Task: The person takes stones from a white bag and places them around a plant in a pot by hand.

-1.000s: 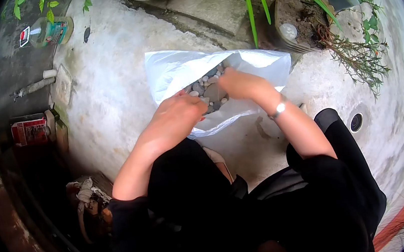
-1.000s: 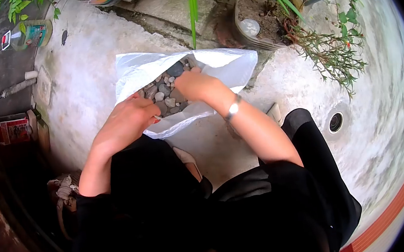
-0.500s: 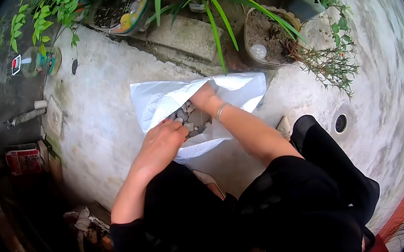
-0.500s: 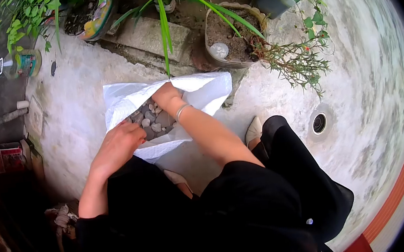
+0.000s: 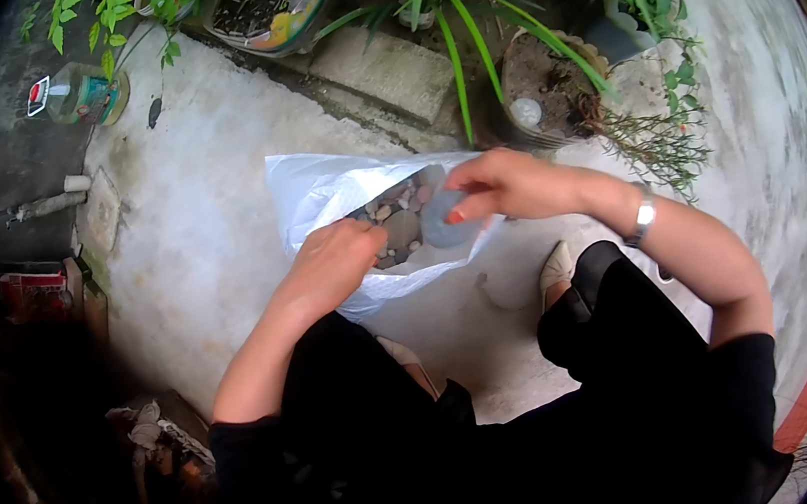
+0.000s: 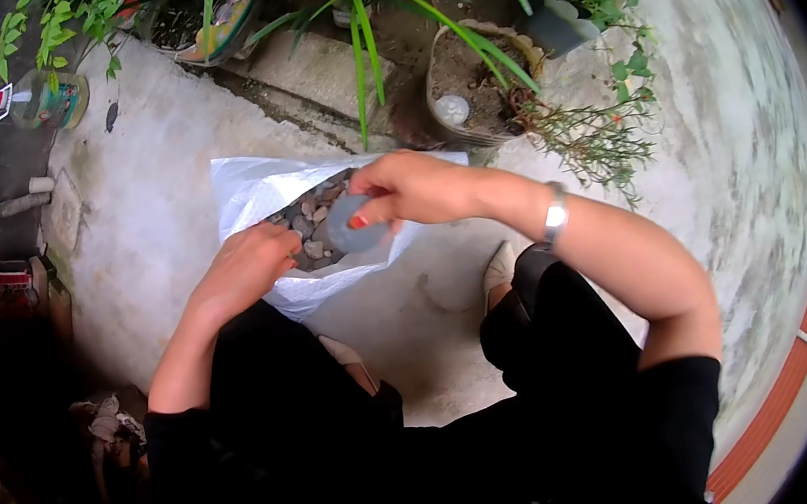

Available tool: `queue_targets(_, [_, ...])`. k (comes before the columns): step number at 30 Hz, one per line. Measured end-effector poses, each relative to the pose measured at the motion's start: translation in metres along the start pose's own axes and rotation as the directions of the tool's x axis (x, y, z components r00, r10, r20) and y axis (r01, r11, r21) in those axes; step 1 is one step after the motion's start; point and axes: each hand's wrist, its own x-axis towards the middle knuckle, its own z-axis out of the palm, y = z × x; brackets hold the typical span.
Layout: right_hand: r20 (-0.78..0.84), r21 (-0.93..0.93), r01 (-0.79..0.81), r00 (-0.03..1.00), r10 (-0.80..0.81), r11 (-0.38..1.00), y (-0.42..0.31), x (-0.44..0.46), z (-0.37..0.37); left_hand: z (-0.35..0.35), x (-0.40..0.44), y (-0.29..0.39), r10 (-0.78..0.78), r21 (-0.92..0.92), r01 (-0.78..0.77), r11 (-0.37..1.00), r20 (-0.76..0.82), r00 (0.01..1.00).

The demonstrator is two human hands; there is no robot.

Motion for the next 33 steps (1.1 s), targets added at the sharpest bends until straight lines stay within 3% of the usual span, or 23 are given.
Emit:
queue_targets(2, [0.108,-0.184,-0.005,0.994,0.026,0.983,-0.024,-0.042,-0.028,0.004,-0.001,-0.004,0.006,-0.013,-0.006,1.0,-0.002,1.0])
queue_targets(3, [0.099,-0.094,-0.042,0.994,0.052,0.995,-0.036,-0.068,-0.042,0.006,-0.001,-0.006,-0.001,-0.021,0.001,1.0,0.008,1.0])
queue_targets(4, [0.076,-0.244,-0.043,0.995,0.063,0.969,-0.048,-0.093,-0.06,0.007,-0.002,-0.007,0.01,-0.025,-0.01,1.0,0.001,1.0])
queue_targets(6, [-0.254,-0.155,-0.122,0.964,0.08,0.98,-0.054,-0.146,-0.087,0.008,-0.005,-0.006,0.019,-0.021,-0.02,1.0,-0.018,1.0])
queue_targets(9, [-0.619,-0.075,0.001,0.784,-0.047,0.997,-0.019,-0.195,-0.141,0.005,-0.008,0.004,-0.007,0.013,0.007,1.0,-0.054,0.998])
queue_targets(10, [-0.681,-0.026,0.039,0.731,-0.046,0.999,-0.011,-0.197,-0.155,0.006,-0.009,0.007,-0.002,0.009,0.003,1.0,-0.058,0.998])
queue_targets(12, [-0.76,-0.078,-0.085,0.65,-0.004,0.993,0.008,-0.185,-0.178,0.009,-0.009,0.009,0.011,0.057,-0.006,0.998,-0.082,0.997])
queue_targets(16, [-0.683,-0.106,-0.066,0.73,-0.025,0.992,0.036,-0.116,-0.188,0.021,-0.01,0.017,-0.002,0.208,0.027,0.978,-0.12,0.993])
queue_targets(19, [-0.632,-0.195,-0.183,0.774,0.019,0.964,0.05,-0.081,-0.196,0.025,-0.006,0.023,0.032,0.345,0.009,0.938,-0.114,0.993])
queue_targets(24, [-0.647,-0.151,-0.146,0.763,0.014,0.978,0.061,-0.092,-0.21,0.045,0.015,0.037,-0.034,0.526,0.074,0.847,-0.085,0.996])
queue_targets(26, [-0.611,-0.223,-0.178,0.792,0.005,0.958,0.072,-0.107,-0.22,0.052,0.022,0.042,-0.034,0.578,0.069,0.813,-0.071,0.997])
queue_targets(29, [-0.62,-0.172,-0.187,0.784,0.042,0.967,0.083,-0.129,-0.217,0.032,0.055,0.082,-0.001,0.449,0.057,0.892,-0.125,0.992])
queue_targets(31, [-0.658,-0.13,-0.177,0.752,0.049,0.976,0.097,-0.144,-0.215,0.017,0.089,0.104,-0.018,0.174,0.066,0.983,-0.263,0.965])
queue_targets(33, [-0.695,-0.047,-0.156,0.714,0.08,0.987,0.115,-0.161,-0.213,0.01,0.131,0.119,0.167,0.06,-0.157,0.986,-0.44,0.882])
